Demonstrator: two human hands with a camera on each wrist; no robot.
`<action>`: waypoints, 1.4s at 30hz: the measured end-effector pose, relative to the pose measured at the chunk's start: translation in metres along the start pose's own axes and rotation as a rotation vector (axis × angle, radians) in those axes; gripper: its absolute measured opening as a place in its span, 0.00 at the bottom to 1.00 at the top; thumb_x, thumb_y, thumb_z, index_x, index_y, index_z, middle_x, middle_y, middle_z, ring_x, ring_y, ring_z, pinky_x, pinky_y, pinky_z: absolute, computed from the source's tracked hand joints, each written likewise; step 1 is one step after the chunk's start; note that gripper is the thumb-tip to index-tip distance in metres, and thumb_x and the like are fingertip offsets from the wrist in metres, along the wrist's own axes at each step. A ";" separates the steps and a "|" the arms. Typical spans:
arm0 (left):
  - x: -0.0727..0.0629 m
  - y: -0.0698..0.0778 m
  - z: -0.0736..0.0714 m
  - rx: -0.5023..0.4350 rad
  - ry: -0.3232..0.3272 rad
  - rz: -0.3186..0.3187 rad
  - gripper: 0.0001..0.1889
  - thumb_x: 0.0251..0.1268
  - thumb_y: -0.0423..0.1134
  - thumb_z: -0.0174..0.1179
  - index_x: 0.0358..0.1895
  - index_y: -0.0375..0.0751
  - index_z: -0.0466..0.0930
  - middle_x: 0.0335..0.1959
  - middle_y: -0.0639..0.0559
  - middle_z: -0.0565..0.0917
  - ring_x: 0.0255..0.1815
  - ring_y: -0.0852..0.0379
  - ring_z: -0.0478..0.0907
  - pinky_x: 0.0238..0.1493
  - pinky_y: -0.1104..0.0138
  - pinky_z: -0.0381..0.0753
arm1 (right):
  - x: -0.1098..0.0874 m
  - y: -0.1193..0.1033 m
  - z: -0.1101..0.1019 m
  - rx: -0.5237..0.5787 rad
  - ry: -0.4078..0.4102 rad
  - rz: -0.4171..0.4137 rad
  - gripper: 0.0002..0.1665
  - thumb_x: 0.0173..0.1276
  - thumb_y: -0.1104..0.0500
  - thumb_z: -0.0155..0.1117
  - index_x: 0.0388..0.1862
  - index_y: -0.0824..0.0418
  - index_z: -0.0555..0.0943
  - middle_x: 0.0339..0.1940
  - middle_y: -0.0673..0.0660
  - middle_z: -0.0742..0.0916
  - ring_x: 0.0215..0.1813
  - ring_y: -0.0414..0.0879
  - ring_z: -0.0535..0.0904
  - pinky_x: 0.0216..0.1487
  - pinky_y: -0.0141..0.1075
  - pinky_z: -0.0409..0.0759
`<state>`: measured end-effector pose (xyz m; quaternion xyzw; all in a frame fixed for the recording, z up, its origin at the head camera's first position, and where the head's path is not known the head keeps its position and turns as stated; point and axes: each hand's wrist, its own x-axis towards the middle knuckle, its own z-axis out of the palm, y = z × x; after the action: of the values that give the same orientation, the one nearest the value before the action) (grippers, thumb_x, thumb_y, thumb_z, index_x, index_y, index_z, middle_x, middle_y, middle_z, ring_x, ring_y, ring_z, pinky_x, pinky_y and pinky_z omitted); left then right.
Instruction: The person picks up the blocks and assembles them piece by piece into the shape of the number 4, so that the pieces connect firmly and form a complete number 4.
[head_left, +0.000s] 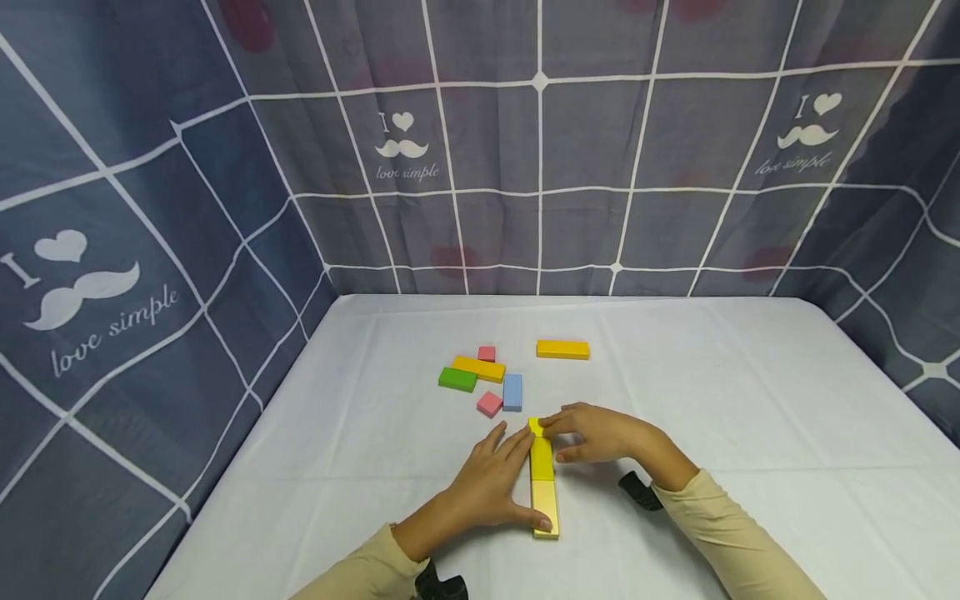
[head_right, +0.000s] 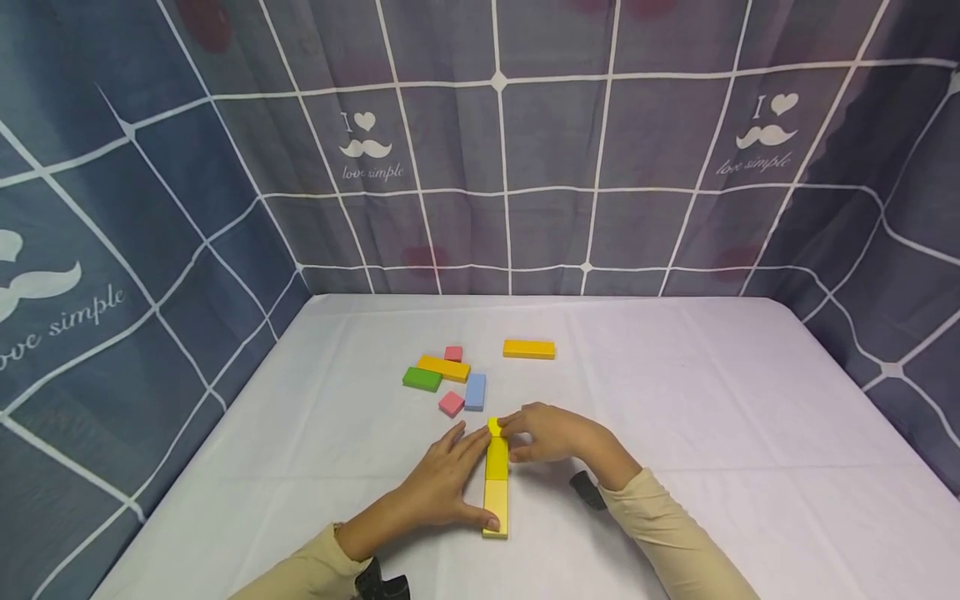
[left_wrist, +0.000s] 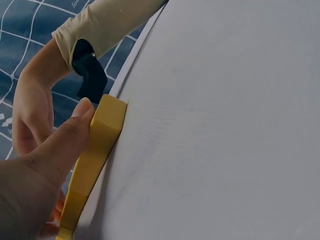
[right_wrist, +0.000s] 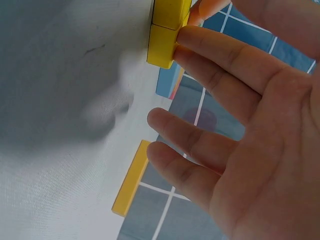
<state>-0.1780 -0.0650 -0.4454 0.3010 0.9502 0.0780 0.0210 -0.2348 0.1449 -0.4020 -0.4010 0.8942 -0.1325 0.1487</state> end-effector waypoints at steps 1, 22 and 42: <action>0.000 0.000 0.000 -0.002 -0.006 -0.002 0.60 0.34 0.78 0.54 0.71 0.43 0.51 0.72 0.50 0.55 0.71 0.41 0.49 0.64 0.49 0.61 | 0.000 0.000 0.000 0.003 0.000 0.000 0.25 0.61 0.53 0.61 0.56 0.63 0.76 0.61 0.58 0.76 0.64 0.62 0.67 0.63 0.54 0.63; 0.001 -0.002 0.000 0.031 -0.041 0.028 0.56 0.36 0.80 0.49 0.69 0.47 0.57 0.72 0.53 0.55 0.70 0.42 0.54 0.65 0.50 0.59 | 0.000 -0.001 0.000 0.015 -0.010 0.001 0.26 0.62 0.52 0.61 0.57 0.62 0.75 0.62 0.57 0.76 0.63 0.56 0.69 0.63 0.51 0.65; 0.001 -0.002 -0.003 0.032 -0.066 0.048 0.56 0.38 0.79 0.49 0.69 0.44 0.56 0.73 0.51 0.53 0.70 0.42 0.53 0.65 0.50 0.59 | -0.002 -0.001 -0.001 0.037 -0.014 0.011 0.26 0.62 0.52 0.61 0.57 0.61 0.75 0.63 0.57 0.75 0.64 0.56 0.68 0.63 0.52 0.65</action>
<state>-0.1800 -0.0661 -0.4425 0.3264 0.9426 0.0535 0.0458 -0.2331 0.1460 -0.4008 -0.3942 0.8926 -0.1456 0.1633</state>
